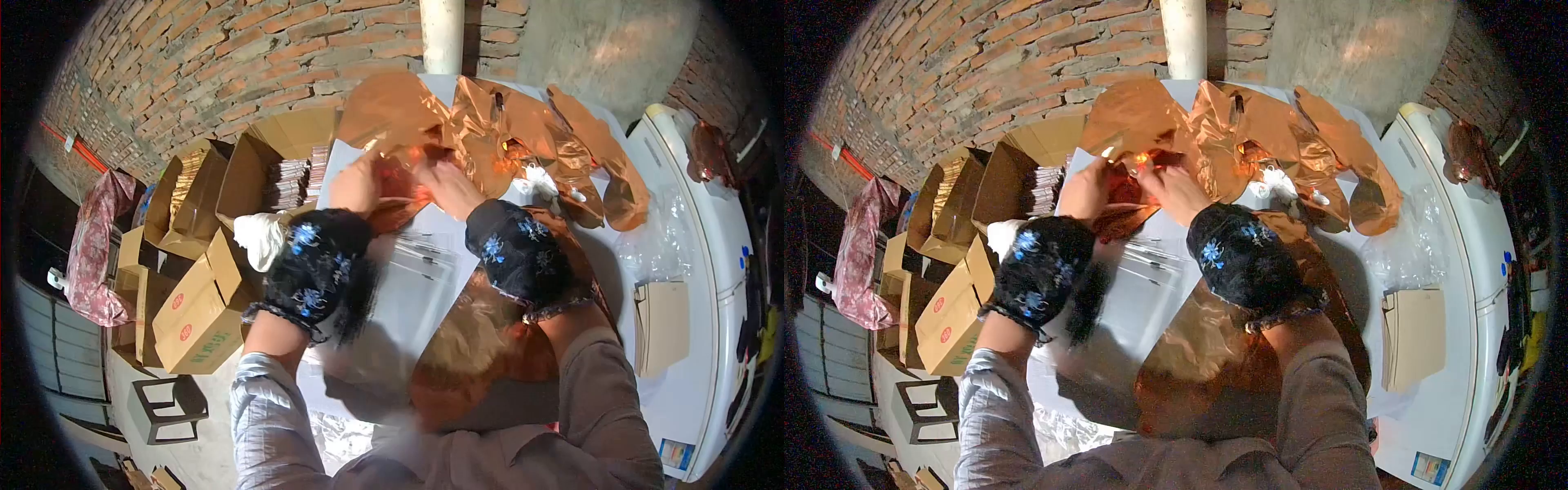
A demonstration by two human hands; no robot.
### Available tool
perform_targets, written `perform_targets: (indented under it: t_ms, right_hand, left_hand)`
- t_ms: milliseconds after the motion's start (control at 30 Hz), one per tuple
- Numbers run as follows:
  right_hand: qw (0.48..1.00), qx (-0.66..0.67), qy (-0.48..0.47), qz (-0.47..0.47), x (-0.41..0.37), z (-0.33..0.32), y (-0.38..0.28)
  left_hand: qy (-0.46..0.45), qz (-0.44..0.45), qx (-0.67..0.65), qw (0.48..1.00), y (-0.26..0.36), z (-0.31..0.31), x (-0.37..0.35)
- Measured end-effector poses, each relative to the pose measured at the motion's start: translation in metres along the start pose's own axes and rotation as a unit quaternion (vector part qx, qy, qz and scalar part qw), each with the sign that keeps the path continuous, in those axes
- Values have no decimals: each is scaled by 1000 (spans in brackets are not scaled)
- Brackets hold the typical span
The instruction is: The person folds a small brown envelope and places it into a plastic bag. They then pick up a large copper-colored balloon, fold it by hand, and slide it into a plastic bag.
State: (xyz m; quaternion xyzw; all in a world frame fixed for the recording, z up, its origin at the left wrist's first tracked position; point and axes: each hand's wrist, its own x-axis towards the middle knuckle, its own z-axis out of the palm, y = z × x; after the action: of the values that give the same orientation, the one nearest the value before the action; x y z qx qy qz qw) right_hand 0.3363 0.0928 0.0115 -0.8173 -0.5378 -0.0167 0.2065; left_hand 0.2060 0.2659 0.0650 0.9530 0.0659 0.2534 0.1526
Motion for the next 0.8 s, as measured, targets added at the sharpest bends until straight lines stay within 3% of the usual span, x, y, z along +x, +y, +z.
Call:
perform_targets:
  t_ms: [67,133,167,200,233,467,533,600,800]
  right_hand:
    - [998,14,59,-20,-8,13,3]
    - [997,34,67,9,-16,8,-11]
    - [997,40,59,16,-17,7,-14]
    - [997,45,52,22,-16,5,-16]
    - [997,50,47,27,-14,3,-18]
    - [998,4,34,46,-9,4,-22]
    - [996,-45,65,-49,-4,12,-16]
    - [962,-175,113,-178,-11,7,-13]
    - [955,-189,117,-197,-3,13,-7]
  left_hand:
    - [-1,-92,-14,996,-29,6,22]
    - [19,0,20,1000,-50,-25,43]
    - [-1,-47,-203,978,-69,-33,68]
    - [2,-100,-414,905,-88,-41,94]
    - [28,-63,-169,983,-98,-71,113]
    - [87,-54,-139,985,-80,-220,176]
    - [99,-42,-104,989,-70,-247,177]
    - [104,-31,-75,991,-59,-269,176]
    - [101,3,4,995,-21,-314,167]
